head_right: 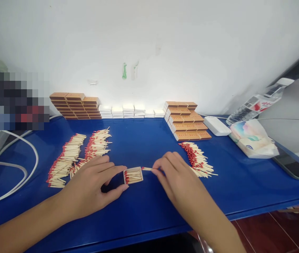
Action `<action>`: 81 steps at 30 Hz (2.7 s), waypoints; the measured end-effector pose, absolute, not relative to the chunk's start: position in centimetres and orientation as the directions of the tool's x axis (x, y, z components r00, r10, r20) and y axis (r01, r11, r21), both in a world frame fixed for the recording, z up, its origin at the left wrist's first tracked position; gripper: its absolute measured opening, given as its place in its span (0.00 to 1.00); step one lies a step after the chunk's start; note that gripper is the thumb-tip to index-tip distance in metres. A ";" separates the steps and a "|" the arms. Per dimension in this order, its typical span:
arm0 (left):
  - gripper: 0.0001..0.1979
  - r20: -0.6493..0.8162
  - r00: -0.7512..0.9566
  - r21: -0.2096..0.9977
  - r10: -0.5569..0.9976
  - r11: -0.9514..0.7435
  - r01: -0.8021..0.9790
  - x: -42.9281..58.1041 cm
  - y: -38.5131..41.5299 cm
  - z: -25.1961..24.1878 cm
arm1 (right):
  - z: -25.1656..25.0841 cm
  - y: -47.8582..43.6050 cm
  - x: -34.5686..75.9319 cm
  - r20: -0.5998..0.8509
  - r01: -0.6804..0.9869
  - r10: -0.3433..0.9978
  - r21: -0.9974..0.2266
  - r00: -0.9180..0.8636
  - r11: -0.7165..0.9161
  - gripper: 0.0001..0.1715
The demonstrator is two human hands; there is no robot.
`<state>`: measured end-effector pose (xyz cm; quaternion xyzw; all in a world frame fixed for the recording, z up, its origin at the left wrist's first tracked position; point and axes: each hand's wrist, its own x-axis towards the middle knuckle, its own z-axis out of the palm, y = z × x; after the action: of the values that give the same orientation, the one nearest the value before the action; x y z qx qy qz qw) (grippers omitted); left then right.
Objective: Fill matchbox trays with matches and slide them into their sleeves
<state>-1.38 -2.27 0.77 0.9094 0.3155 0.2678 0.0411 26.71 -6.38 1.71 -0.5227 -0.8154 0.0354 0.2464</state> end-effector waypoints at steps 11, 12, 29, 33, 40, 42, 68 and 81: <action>0.12 0.478 0.651 0.225 0.590 -0.799 0.558 -1.5 -2.3 0.5 | 2.2 -5.8 24.4 0.368 0.797 0.836 -0.304 -0.407 0.522 0.09; 0.12 0.480 0.651 0.222 0.588 -0.799 0.559 -1.5 -2.4 0.5 | 2.3 -6.0 25.2 0.370 0.806 0.854 -0.331 -0.367 0.490 0.09; 0.13 0.474 0.672 0.211 0.570 -0.814 0.541 -1.3 -2.2 0.9 | 1.9 -11.4 35.0 0.160 0.892 0.977 -0.409 -0.140 0.194 0.16; 0.12 0.485 0.663 0.208 0.570 -0.812 0.545 -1.4 -2.2 1.0 | 1.6 -10.8 34.7 0.145 0.892 0.973 -0.394 -0.178 0.222 0.15; 0.13 0.479 0.668 0.202 0.569 -0.812 0.547 -1.5 -2.2 0.8 | 1.0 -9.3 31.5 0.243 0.877 0.948 -0.385 -0.204 0.287 0.12; 0.13 0.482 0.666 0.199 0.569 -0.811 0.550 -1.5 -2.2 0.8 | 1.1 -8.7 30.6 0.234 0.878 0.947 -0.376 -0.219 0.296 0.11; 0.14 0.476 0.668 0.208 0.572 -0.811 0.546 -1.5 -2.2 0.7 | 1.7 -3.4 34.2 0.153 0.863 0.937 -0.366 -0.314 0.349 0.09; 0.14 0.469 0.671 0.221 0.574 -0.812 0.540 -1.6 -2.3 0.5 | 0.9 -8.1 33.2 0.160 0.896 0.960 -0.350 -0.231 0.274 0.14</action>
<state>-1.56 -2.26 0.53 0.9135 0.3049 0.2675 0.0319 33.19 -8.10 0.91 -0.5953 -0.7792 0.0920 0.1731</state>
